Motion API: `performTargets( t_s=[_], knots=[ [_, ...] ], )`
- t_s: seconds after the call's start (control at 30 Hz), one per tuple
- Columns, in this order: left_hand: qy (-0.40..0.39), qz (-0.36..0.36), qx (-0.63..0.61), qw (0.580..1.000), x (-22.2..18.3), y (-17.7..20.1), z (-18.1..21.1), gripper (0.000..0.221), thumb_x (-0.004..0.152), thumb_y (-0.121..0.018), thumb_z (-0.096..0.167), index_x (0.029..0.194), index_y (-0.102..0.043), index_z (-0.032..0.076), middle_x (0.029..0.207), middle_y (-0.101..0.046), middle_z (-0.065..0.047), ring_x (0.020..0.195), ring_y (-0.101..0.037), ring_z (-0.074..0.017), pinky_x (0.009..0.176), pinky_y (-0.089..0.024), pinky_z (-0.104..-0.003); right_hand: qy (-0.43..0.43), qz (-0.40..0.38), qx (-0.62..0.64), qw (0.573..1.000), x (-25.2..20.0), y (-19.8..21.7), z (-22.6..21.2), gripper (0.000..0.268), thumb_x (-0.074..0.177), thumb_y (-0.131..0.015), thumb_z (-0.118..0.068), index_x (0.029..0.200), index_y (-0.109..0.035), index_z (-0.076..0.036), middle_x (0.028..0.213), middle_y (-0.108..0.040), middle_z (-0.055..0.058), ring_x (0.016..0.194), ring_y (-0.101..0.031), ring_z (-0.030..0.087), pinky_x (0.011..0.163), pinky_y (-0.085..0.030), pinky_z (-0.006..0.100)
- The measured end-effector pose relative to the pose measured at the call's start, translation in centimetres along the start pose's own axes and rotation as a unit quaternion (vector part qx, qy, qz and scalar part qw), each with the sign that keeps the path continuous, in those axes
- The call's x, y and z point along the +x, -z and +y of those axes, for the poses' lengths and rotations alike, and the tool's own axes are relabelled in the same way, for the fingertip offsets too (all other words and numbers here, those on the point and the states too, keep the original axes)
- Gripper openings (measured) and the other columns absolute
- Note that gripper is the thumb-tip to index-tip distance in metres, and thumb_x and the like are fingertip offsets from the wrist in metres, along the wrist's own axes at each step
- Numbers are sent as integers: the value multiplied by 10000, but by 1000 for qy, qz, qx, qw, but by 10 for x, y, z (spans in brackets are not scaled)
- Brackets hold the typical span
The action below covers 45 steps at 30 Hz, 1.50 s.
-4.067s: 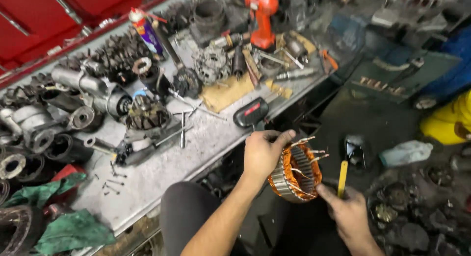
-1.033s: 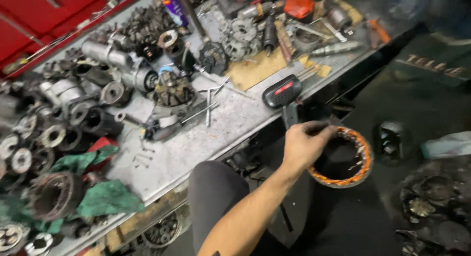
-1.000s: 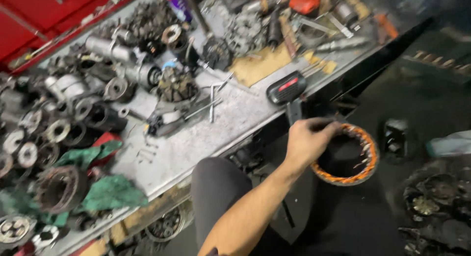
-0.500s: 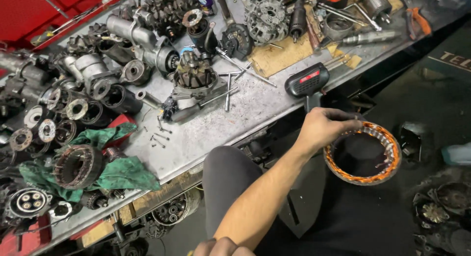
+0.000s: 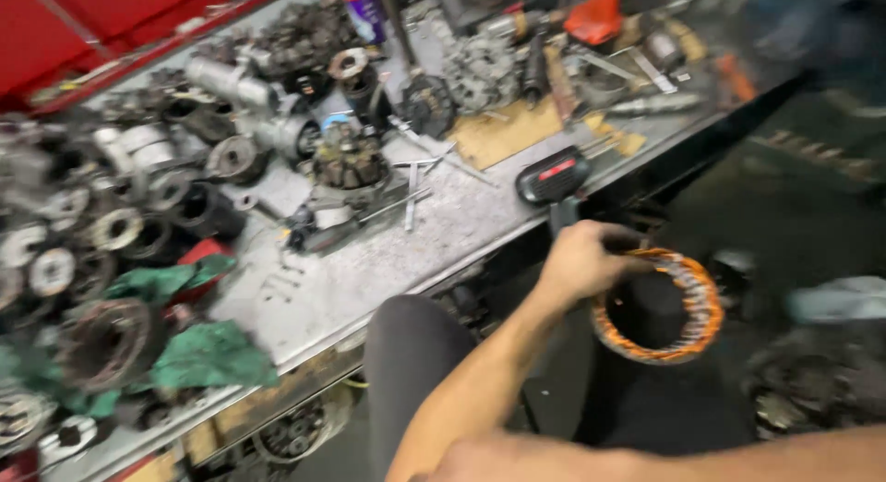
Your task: Repairing a stator component of an alternator by working on the copper windings with a small tool.
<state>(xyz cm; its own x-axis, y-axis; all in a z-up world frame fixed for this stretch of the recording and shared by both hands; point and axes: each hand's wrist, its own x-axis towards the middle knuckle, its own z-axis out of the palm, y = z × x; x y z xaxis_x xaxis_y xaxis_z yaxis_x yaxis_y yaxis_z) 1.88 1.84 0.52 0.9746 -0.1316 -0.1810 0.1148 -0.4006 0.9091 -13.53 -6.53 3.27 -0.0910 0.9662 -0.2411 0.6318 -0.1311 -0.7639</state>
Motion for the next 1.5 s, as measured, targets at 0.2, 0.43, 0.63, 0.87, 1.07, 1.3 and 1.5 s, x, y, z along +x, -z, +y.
performTargets(
  t_s=[0.2,0.43,0.63,0.87,1.07,1.3,1.5],
  knots=[
    [29,29,123,992,-55,41,46,379,704,-717,286,1059,-806,191,907,-799,-48,772,-749,-282,727,-604,-371,-211,203,-14,956,-80,125,-52,251,894,-679,-426,936,-773,-198,829,-852,-35,657,-786,196,634,-635,338],
    [-26,81,40,996,-66,18,43,273,694,-710,218,918,-814,102,750,-776,-56,612,-700,-242,654,-576,-315,-404,515,-14,756,-149,115,49,322,819,-820,-185,1048,-734,25,612,-678,119,477,-552,213,470,-420,324],
    [-106,5,-62,992,-61,5,33,239,783,-753,209,946,-798,39,763,-775,-38,620,-666,-139,630,-562,-256,-279,578,55,765,-146,89,82,196,827,-774,-37,1000,-724,41,773,-685,51,650,-540,132,633,-455,256],
    [-133,11,-111,985,-62,7,34,243,824,-779,205,968,-797,10,823,-801,-70,635,-693,-128,629,-560,-241,-264,561,109,777,-145,89,83,207,916,-679,-176,1005,-708,7,735,-589,17,630,-448,110,595,-365,255],
    [-107,25,-94,989,-65,7,40,248,861,-734,202,996,-794,3,787,-798,-74,585,-692,-128,570,-560,-228,-265,568,76,775,-139,96,82,179,864,-788,-120,952,-714,16,735,-645,37,636,-512,124,612,-426,249],
    [-49,67,-41,996,-78,4,54,209,879,-701,204,964,-820,55,514,-630,-39,390,-483,-131,411,-416,-283,-430,441,-285,735,-146,66,55,251,1052,-544,-268,952,-600,-45,707,-662,142,527,-612,371,507,-496,498],
    [-37,70,-13,997,-81,0,62,236,887,-659,222,982,-815,72,607,-711,-47,445,-578,-161,474,-492,-299,-507,321,-454,658,-161,55,62,357,1096,-573,-429,872,-546,-152,650,-642,16,493,-647,299,453,-529,425]
  ],
)
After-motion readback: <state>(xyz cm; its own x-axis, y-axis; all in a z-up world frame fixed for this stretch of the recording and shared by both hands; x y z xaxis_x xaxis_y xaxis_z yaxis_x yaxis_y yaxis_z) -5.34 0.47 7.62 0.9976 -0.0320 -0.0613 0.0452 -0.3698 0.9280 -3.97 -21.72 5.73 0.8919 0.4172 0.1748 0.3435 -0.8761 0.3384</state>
